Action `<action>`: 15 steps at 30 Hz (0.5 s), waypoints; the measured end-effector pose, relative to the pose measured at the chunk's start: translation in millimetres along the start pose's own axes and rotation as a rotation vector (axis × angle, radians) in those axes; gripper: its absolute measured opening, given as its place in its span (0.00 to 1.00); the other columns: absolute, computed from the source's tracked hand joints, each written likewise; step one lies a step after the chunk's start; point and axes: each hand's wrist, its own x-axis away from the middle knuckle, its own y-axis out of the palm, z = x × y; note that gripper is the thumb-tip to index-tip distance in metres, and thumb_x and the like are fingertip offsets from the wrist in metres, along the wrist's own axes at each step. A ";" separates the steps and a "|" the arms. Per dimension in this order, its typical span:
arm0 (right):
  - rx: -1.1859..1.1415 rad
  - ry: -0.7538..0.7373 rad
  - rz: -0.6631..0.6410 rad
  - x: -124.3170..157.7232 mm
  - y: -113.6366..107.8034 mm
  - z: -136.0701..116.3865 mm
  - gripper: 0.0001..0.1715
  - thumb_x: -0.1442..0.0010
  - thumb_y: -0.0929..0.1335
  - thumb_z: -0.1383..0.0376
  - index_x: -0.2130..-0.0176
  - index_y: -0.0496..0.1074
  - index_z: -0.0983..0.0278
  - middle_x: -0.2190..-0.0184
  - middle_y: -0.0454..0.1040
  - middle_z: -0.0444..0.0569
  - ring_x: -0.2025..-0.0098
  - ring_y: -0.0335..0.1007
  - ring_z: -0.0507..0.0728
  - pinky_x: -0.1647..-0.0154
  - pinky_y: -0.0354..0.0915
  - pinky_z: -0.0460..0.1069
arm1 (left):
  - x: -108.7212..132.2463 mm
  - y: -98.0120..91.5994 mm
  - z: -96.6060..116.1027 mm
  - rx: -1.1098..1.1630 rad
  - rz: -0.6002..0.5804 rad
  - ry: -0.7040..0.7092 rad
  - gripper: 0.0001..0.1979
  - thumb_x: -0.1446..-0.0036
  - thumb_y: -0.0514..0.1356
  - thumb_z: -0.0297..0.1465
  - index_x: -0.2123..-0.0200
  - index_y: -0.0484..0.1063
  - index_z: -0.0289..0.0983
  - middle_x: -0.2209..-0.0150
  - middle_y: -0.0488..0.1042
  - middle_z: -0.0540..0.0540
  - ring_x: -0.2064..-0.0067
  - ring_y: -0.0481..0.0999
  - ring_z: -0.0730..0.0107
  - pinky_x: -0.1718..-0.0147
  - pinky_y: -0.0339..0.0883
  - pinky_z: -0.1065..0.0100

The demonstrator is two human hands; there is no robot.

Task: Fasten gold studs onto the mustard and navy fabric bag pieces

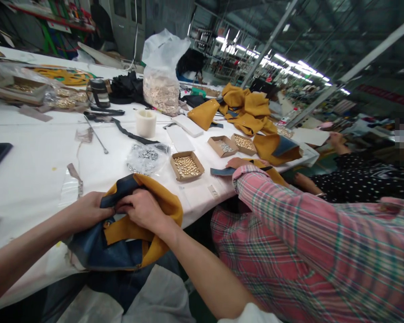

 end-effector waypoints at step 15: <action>0.741 0.285 0.081 -11.6 15.3 -12.0 0.06 0.42 0.80 0.68 0.62 0.87 0.58 0.65 0.90 0.53 0.68 0.87 0.68 0.76 0.71 0.56 | -9.0 12.9 11.0 0.006 -0.004 0.161 0.17 0.41 0.64 0.47 0.54 0.86 0.47 0.52 0.90 0.44 0.42 0.87 0.35 0.38 0.82 0.50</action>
